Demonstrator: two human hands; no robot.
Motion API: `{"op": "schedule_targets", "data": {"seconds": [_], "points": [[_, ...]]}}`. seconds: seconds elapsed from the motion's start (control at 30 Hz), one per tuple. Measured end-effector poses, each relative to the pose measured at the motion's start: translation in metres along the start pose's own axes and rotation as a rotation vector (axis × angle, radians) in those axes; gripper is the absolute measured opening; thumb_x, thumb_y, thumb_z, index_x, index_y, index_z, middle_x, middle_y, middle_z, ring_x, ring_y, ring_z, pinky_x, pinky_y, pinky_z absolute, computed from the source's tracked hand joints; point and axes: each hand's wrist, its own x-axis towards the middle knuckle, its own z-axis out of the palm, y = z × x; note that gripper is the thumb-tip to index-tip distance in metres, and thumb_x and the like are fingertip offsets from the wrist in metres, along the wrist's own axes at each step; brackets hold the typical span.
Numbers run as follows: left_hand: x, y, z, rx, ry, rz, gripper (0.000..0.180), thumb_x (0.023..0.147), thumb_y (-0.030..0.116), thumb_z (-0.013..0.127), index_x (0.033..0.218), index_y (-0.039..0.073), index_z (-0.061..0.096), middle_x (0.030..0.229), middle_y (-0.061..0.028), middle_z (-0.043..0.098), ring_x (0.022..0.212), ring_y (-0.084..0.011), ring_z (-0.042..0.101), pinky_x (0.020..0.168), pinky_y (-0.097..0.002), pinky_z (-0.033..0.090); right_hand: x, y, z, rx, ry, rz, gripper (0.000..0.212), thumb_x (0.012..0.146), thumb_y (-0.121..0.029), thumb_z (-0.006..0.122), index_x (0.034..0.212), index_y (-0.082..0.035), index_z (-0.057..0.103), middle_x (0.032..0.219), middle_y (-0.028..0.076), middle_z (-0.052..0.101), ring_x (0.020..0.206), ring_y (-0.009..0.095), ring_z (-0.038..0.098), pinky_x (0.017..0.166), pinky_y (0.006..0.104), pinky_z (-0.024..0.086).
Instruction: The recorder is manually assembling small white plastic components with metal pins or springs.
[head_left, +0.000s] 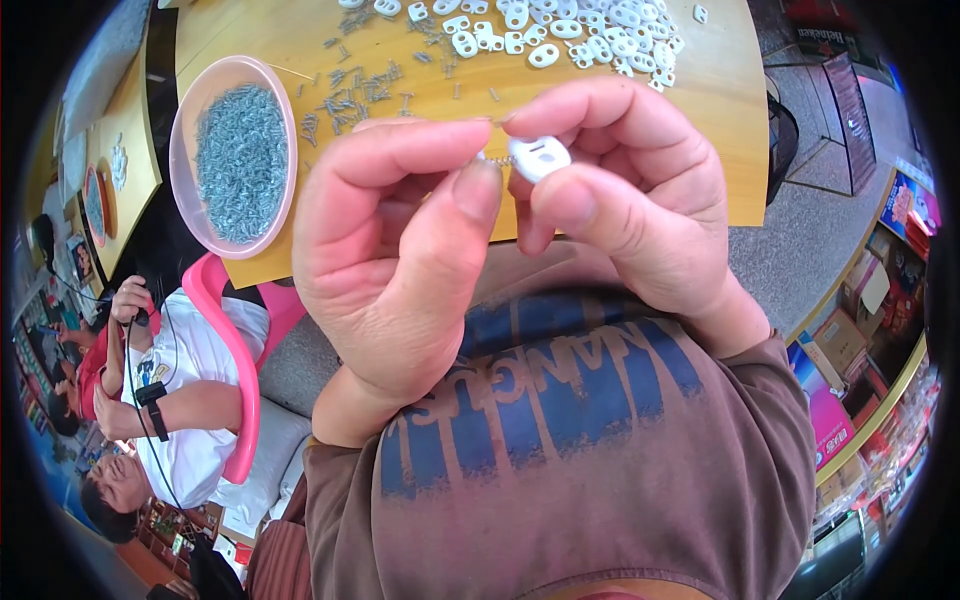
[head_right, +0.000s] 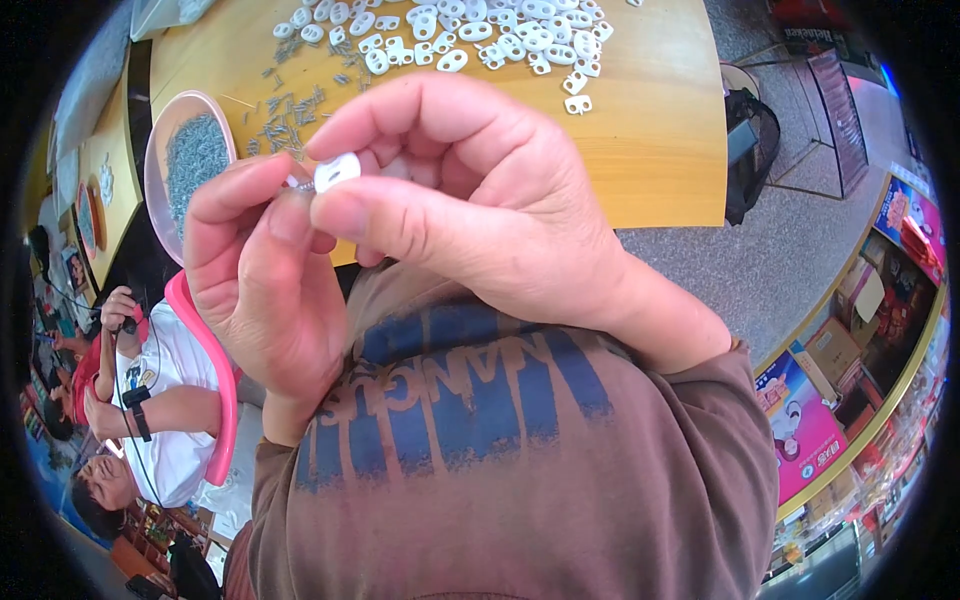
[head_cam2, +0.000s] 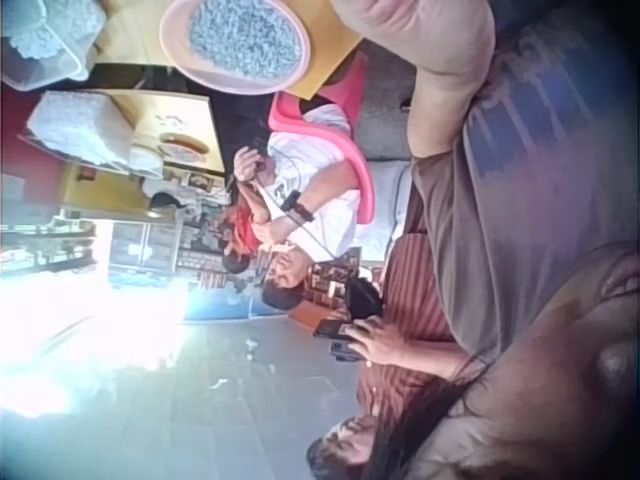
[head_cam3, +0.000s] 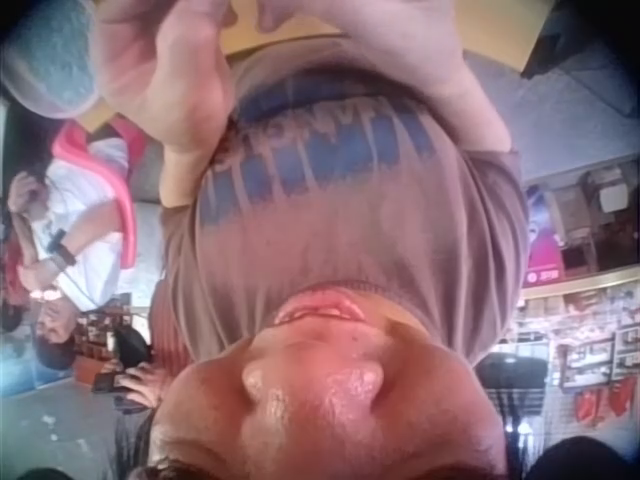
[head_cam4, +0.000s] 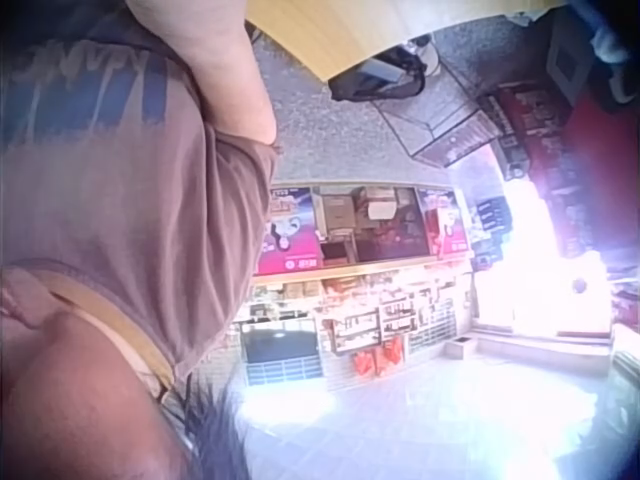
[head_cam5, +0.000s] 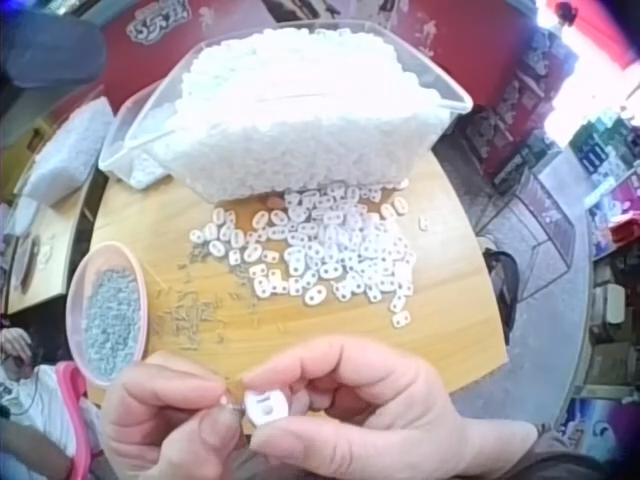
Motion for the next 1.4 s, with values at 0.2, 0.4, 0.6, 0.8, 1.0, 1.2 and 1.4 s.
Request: {"op": "schedule_targets", "data": {"seconds": [0.2,0.4,0.6,0.8,1.0,1.2,1.4], "points": [[0.001,-0.001,-0.003,0.073,-0.030,0.072,0.016,0.077,-0.002,0.053,0.093,-0.002,0.054,0.086,-0.0081,0.055,0.064,-0.0094,0.048,0.060,-0.0196,0.039,-0.002,0.003,-0.003,-0.077,0.022,0.013,0.023,0.085,-0.017,0.053,0.095,0.003,0.053,0.078,0.008,0.057,0.066,0.010,0.055,0.051,0.0213,0.047],[-0.001,-0.002,-0.001,0.042,-0.030,0.046,0.017,0.077,-0.001,0.054,0.094,-0.001,0.054,0.085,-0.0069,0.055,0.066,-0.0088,0.048,0.060,-0.0193,0.039,-0.001,0.002,0.003,-0.026,0.054,0.033,0.024,0.086,-0.018,0.050,0.096,0.004,0.054,0.073,0.007,0.055,0.061,0.010,0.053,0.046,0.0203,0.044],[-0.002,0.000,0.000,0.065,-0.029,0.042,0.017,0.077,-0.001,0.054,0.094,-0.002,0.054,0.085,-0.0071,0.055,0.066,-0.0087,0.047,0.060,-0.0192,0.039,-0.001,0.000,0.001,-0.011,0.058,0.069,0.026,0.087,-0.018,0.049,0.098,0.005,0.054,0.072,0.007,0.055,0.055,0.009,0.051,0.043,0.0196,0.042],[-0.001,0.000,-0.001,0.081,-0.044,0.071,0.018,0.076,-0.001,0.053,0.094,-0.002,0.053,0.086,-0.0086,0.055,0.066,-0.0092,0.047,0.060,-0.0193,0.038,0.000,0.000,0.001,0.004,0.069,0.100,0.026,0.087,-0.018,0.048,0.099,0.005,0.054,0.073,0.006,0.054,0.055,0.009,0.051,0.043,0.0194,0.042],[-0.002,-0.002,-0.003,0.058,-0.037,0.072,0.018,0.076,-0.001,0.053,0.094,-0.002,0.053,0.086,-0.0089,0.055,0.066,-0.0094,0.047,0.060,-0.0195,0.038,0.001,0.001,0.001,0.044,0.059,0.057,0.023,0.086,-0.016,0.048,0.099,0.003,0.054,0.079,0.008,0.055,0.066,0.011,0.053,0.051,0.0217,0.045],[-0.002,0.000,0.001,-0.003,-0.015,0.055,0.017,0.077,-0.001,0.053,0.094,-0.002,0.053,0.086,-0.0093,0.055,0.066,-0.0096,0.047,0.060,-0.0198,0.038,0.002,0.005,-0.004,0.001,-0.037,-0.031,0.022,0.081,-0.009,0.052,0.099,0.003,0.054,0.092,0.013,0.056,0.070,0.015,0.054,0.061,0.0245,0.046],[-0.002,0.001,-0.003,0.048,-0.022,0.051,0.018,0.077,-0.001,0.053,0.095,-0.002,0.053,0.088,-0.0092,0.055,0.067,-0.0098,0.047,0.061,-0.0199,0.039,0.001,0.004,-0.009,0.000,-0.059,-0.055,0.025,0.075,-0.001,0.057,0.099,0.004,0.053,0.100,0.015,0.052,0.079,0.016,0.055,0.070,0.0249,0.047]]}}
